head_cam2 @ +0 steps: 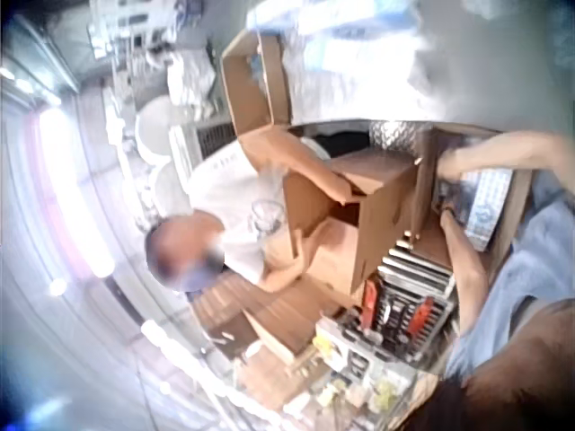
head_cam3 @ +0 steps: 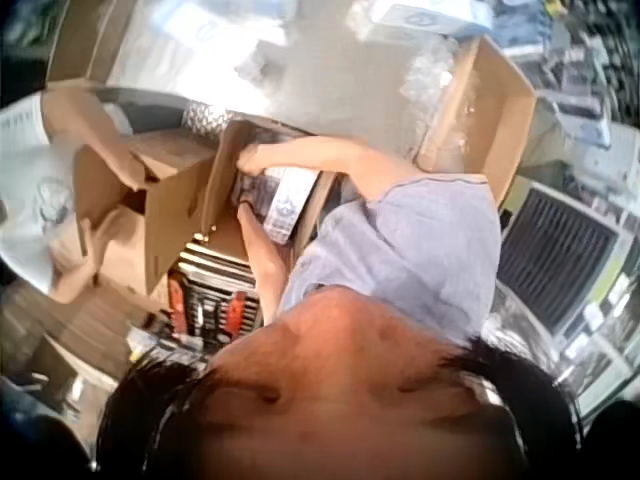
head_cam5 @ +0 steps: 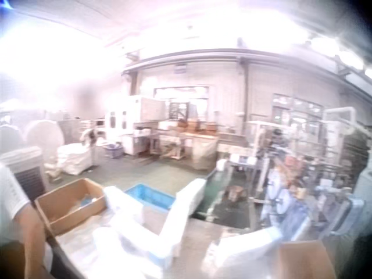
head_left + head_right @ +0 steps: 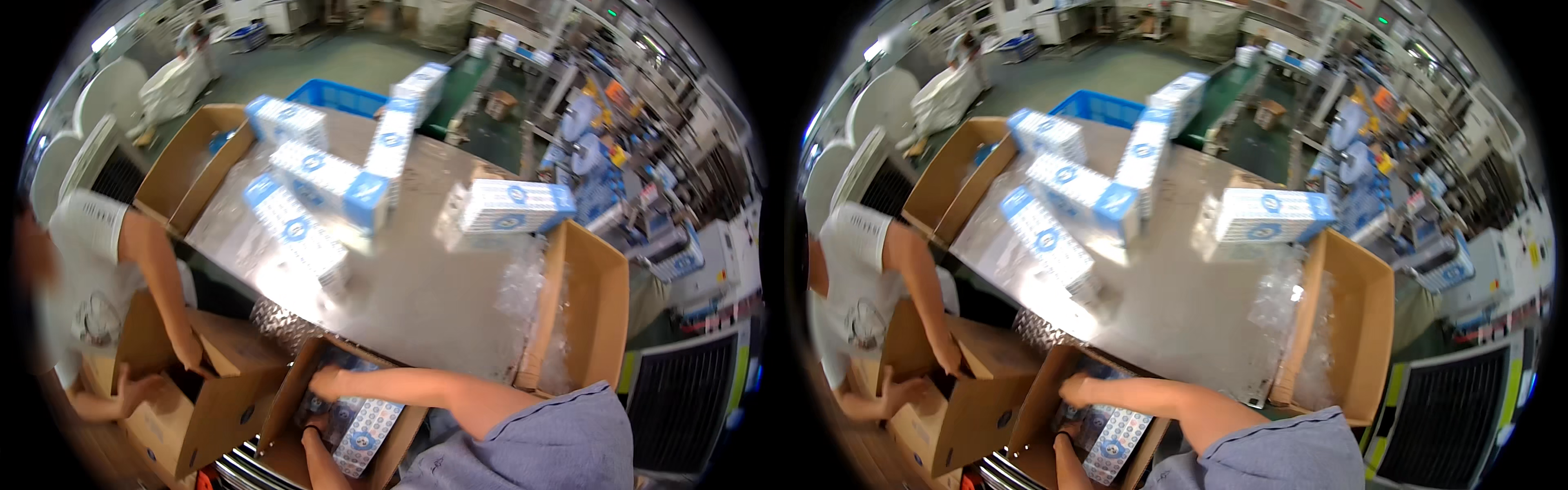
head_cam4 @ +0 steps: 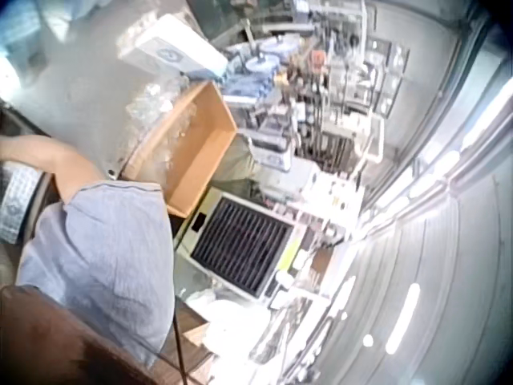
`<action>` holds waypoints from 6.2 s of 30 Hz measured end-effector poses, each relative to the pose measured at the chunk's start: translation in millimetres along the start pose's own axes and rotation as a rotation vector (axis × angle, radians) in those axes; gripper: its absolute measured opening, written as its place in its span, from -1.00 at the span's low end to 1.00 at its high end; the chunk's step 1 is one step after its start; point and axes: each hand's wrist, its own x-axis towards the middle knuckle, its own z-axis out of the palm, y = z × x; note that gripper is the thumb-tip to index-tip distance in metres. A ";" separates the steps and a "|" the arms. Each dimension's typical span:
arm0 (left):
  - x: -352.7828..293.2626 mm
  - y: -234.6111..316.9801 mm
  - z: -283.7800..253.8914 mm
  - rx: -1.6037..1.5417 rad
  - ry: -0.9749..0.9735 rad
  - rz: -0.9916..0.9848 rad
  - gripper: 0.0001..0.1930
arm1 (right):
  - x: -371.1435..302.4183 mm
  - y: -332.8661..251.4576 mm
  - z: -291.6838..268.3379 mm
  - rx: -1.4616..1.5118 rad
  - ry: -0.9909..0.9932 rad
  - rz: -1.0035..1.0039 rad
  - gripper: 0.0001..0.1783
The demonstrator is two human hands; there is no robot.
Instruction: The person packs small blue and white product boxes into larger brown cardboard shipping boxes. They place the items into the boxes, arrange them, and then fold the flaps to close the boxes. The process is repeated multiple times.
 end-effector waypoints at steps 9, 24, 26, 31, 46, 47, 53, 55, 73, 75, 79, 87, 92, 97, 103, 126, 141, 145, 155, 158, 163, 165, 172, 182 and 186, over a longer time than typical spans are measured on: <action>-212.4 219.1 -130.0 -0.795 -0.145 0.783 -0.70 | -346.5 265.6 -57.7 0.030 1.368 0.504 -0.47; -164.2 373.8 -103.2 -1.006 -0.067 0.810 -0.70 | -445.0 357.1 -43.3 -0.280 1.298 0.752 -0.85; -144.1 382.7 -92.9 -0.934 0.097 0.939 -0.65 | -426.3 326.5 -64.7 0.100 1.492 0.620 -0.89; -179.1 426.1 -96.3 -1.023 0.225 1.092 -0.44 | -348.0 223.5 -74.8 1.148 1.043 0.166 -0.82; -195.4 100.2 -45.4 -0.720 1.196 0.251 -0.61 | -183.4 84.6 -89.6 0.697 1.051 -0.049 -0.82; -190.5 89.2 -36.0 -0.459 1.141 0.116 -0.49 | -175.7 123.5 -97.9 0.375 1.217 0.053 -0.83; -210.6 155.4 -91.0 -0.747 0.336 0.388 -0.50 | -176.1 316.0 -64.7 -0.123 1.259 0.538 -0.85; -234.2 201.8 -152.1 -1.014 0.421 0.548 -0.69 | -182.5 308.8 -70.6 0.481 1.193 0.308 -0.80; -66.3 336.8 -362.5 -0.502 0.794 -0.087 0.32 | -83.8 198.6 -237.3 0.253 1.315 -0.012 -0.64; -72.7 304.3 -373.2 -0.752 0.823 -0.019 0.09 | -50.3 211.6 -261.9 0.070 1.297 0.207 -0.43; -103.5 226.5 -351.3 -1.553 0.123 0.556 -0.37 | -19.5 208.1 -276.9 -0.150 1.327 0.238 -0.34; -234.3 216.1 -232.6 -1.520 0.190 1.091 -0.02 | -92.9 209.2 -223.0 0.065 0.734 0.382 0.08; -268.6 104.9 -133.6 -1.301 0.619 0.989 -0.14 | -231.5 154.9 -139.3 -0.098 0.592 0.362 0.32; -332.0 92.0 -103.2 -0.703 1.031 0.659 -0.38 | -218.1 125.3 -147.5 -0.055 0.573 0.300 0.41; -224.9 83.4 -5.7 0.018 0.921 0.222 -0.19 | -241.9 129.8 -177.1 0.490 0.968 -0.172 0.17; -344.1 -17.7 17.4 -0.533 1.300 0.509 -0.60 | 23.3 -65.8 13.2 0.302 0.592 -0.528 -0.68; -267.6 -47.7 71.0 -0.853 0.949 0.376 -0.04 | -11.4 -3.0 -38.2 0.565 0.312 0.291 -0.01; -270.3 -31.4 53.7 -0.758 0.824 0.246 -0.03 | 13.3 28.0 -13.6 0.322 0.240 0.473 -0.06; -206.4 10.6 72.0 -0.052 0.916 0.484 0.02 | -146.3 -21.0 -71.5 -0.171 1.153 -0.067 -0.53; -176.3 27.9 57.2 0.037 0.996 0.406 -0.06 | -140.1 81.9 -14.1 0.393 0.357 -0.117 -0.45; -161.9 69.9 40.7 0.163 0.916 0.712 -0.21 | -126.6 -13.5 -70.7 -0.360 -0.205 -0.074 -0.49; -147.4 82.1 38.5 0.173 0.937 0.710 -0.26 | -98.8 -26.8 -85.5 -0.332 0.354 -0.359 -0.50; -133.2 63.7 20.0 -0.030 0.866 0.852 -0.43 | -70.4 -21.3 -73.9 -0.452 0.710 -0.709 -0.35; -265.0 63.6 51.1 -0.098 0.508 0.817 -0.26 | -77.5 56.5 -37.2 -0.187 0.191 -0.621 -0.56; -276.4 6.9 47.7 0.154 0.942 0.490 -0.24 | -59.0 66.0 -39.7 0.068 -0.036 -0.577 -0.59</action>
